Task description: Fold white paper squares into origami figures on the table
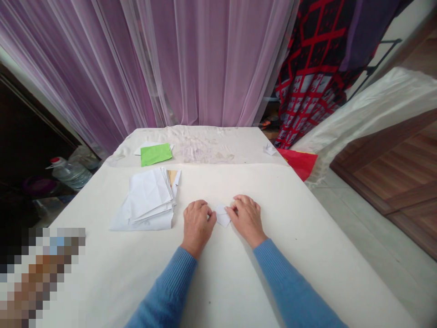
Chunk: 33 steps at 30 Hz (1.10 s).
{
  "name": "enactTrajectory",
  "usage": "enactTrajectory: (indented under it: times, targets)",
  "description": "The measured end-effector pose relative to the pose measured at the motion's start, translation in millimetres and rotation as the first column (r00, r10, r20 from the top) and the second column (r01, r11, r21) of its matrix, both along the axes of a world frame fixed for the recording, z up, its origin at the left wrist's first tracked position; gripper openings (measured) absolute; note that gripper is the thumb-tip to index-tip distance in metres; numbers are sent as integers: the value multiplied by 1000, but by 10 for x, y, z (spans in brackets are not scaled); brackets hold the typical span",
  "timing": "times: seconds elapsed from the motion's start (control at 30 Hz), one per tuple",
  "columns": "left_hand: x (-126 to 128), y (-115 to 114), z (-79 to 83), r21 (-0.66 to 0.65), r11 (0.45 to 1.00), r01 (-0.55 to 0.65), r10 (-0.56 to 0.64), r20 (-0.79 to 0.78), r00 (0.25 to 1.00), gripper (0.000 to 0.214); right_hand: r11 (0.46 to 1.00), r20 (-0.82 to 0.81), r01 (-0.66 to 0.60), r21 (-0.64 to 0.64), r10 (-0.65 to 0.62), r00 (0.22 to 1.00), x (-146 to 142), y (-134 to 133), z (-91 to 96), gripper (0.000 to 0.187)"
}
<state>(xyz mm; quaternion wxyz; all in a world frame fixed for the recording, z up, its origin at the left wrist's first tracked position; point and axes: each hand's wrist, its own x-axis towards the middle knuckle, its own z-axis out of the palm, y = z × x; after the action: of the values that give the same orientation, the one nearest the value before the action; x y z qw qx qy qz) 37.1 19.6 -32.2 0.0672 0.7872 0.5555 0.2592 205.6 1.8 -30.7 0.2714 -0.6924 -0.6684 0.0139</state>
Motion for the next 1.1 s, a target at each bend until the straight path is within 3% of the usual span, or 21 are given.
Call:
enactTrajectory:
  times: [0.23, 0.47, 0.63, 0.8, 0.97, 1.1]
  targets:
    - [-5, -13, 63, -16, 1000, 0, 0, -45, 999, 7, 1000, 12, 17, -26, -17, 1000, -10, -4, 18, 17]
    - [-148, 82, -8, -42, 994, 101, -98, 65, 993, 16, 999, 15, 18, -36, -18, 1000, -11, 1, 12, 17]
    - [-190, 91, -4, -52, 989, 142, -137, 91, 986, 10, 999, 6, 22, -41, -22, 1000, -15, 1, 20, 17]
    - [-93, 15, 74, -5, 998, 63, -63, 42, 997, 11, 999, 4, 24, -40, -24, 1000, -20, -1, 27, 16]
    - [-18, -62, 120, 47, 977, 206, -200, -107, 974, 27, 999, 14, 26, -40, -25, 1000, -23, 3, 24, 16]
    - [-40, -95, 71, -8, 981, 192, -188, -238, 953, 35, 999, 19, 18, -48, -17, 1000, -8, 10, 9, 12]
